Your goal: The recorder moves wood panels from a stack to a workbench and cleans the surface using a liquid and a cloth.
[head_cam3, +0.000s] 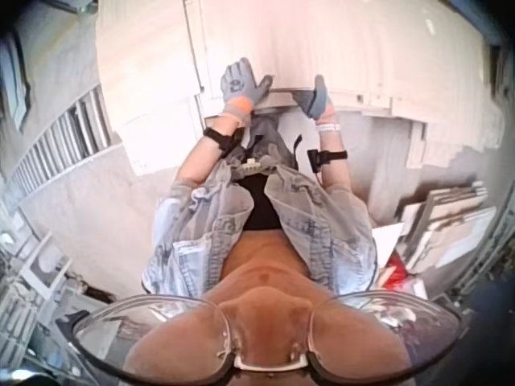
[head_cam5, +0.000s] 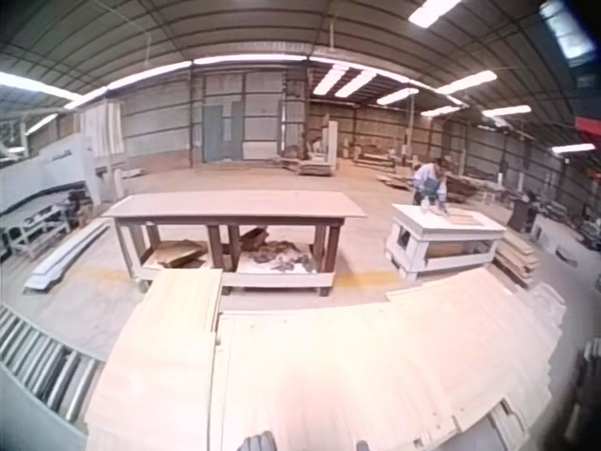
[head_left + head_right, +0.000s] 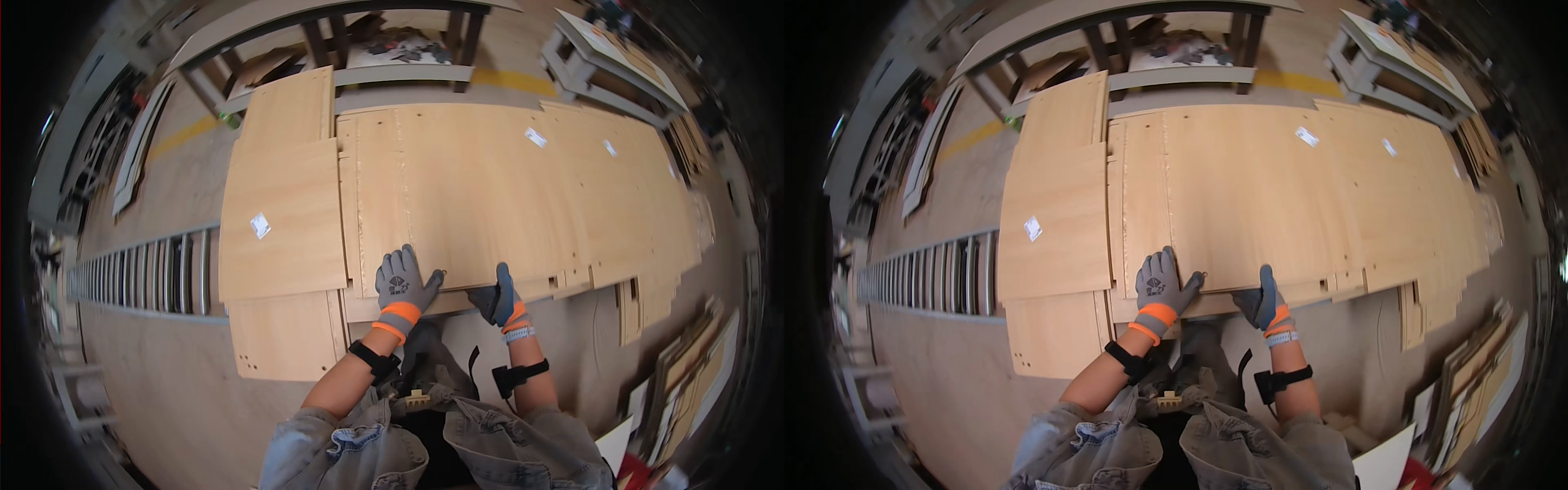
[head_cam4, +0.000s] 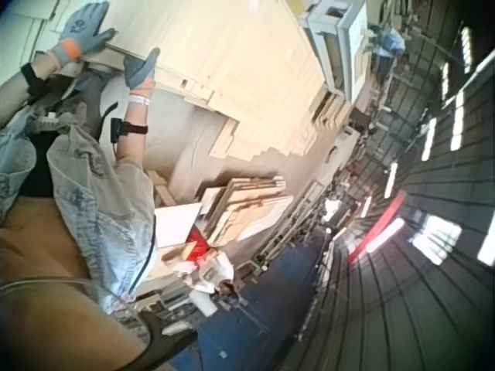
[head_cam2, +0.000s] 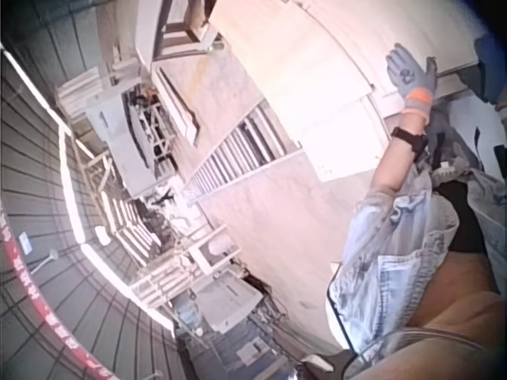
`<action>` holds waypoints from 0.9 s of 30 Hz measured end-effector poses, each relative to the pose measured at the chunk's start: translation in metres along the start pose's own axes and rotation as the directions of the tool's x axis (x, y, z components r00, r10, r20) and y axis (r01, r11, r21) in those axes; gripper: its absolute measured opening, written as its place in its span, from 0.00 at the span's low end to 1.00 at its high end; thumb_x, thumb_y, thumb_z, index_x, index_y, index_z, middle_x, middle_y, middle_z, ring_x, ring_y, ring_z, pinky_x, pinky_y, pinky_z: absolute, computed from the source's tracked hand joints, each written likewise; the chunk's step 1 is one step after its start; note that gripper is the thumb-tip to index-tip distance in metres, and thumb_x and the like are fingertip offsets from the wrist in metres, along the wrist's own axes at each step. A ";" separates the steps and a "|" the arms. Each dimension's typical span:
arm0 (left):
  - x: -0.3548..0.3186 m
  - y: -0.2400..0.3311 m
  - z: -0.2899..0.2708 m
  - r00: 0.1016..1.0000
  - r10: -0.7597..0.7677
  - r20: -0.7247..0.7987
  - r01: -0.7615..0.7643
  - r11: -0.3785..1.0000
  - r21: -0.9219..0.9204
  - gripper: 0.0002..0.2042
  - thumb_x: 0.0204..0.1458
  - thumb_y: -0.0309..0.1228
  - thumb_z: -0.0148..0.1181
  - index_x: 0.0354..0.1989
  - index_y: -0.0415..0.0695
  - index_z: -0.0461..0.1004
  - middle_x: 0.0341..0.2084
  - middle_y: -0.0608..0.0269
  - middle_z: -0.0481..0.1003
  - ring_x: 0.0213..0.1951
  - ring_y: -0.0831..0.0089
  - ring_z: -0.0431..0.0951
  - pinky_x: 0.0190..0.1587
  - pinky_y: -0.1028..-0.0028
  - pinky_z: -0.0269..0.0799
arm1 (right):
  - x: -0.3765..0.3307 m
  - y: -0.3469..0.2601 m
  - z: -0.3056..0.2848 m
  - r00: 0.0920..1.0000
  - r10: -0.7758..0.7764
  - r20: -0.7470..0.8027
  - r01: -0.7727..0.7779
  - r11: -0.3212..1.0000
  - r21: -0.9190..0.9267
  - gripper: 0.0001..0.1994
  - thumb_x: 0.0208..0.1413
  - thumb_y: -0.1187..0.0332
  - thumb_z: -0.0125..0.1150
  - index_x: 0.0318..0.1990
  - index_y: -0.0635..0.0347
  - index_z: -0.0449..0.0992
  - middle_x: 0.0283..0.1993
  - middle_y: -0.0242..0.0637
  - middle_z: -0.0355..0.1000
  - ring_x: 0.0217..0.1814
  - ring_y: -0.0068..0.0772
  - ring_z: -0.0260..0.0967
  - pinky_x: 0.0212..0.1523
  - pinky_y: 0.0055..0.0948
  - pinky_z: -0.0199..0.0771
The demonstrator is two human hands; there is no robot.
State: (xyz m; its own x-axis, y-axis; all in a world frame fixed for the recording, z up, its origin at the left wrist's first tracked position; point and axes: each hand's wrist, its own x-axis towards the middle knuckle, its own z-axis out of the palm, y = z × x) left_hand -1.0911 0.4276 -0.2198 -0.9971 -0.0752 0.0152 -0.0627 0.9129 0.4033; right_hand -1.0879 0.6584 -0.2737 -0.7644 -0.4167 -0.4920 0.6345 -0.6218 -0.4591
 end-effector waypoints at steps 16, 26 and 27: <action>-0.049 -0.053 -0.037 0.918 -0.397 0.003 0.394 0.910 -0.125 0.40 0.45 0.56 0.58 0.55 0.30 0.60 0.49 0.40 0.68 0.51 0.47 0.68 0.54 0.61 0.64 | -0.058 0.038 -0.002 0.995 -0.065 -0.072 0.067 0.997 0.022 0.29 0.63 0.49 0.45 0.62 0.64 0.60 0.59 0.44 0.65 0.60 0.41 0.64 0.61 0.39 0.63; -0.057 -0.109 0.005 0.751 -0.489 0.444 0.652 0.660 -0.375 0.45 0.42 0.57 0.65 0.49 0.20 0.59 0.40 0.41 0.73 0.39 0.64 0.76 0.38 0.70 0.74 | -0.088 0.012 -0.034 0.980 -0.068 -0.187 0.117 0.957 0.264 0.28 0.60 0.50 0.51 0.60 0.61 0.63 0.57 0.39 0.68 0.58 0.38 0.65 0.57 0.39 0.68; -0.056 -0.110 0.007 0.741 -0.512 0.435 0.664 0.654 -0.363 0.44 0.39 0.58 0.66 0.46 0.24 0.62 0.40 0.40 0.73 0.40 0.60 0.76 0.40 0.67 0.74 | -0.090 0.007 -0.041 0.891 -0.228 -0.392 0.279 0.957 0.077 0.27 0.60 0.51 0.52 0.60 0.61 0.63 0.56 0.40 0.68 0.58 0.38 0.65 0.58 0.39 0.67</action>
State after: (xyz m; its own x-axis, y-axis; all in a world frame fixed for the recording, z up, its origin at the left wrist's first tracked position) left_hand -1.0282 0.3339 -0.2715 -0.7262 -0.3485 -0.5927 -0.6870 0.4012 0.6059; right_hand -1.0097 0.7189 -0.2625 -0.7809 0.0304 -0.6239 0.3853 -0.7628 -0.5194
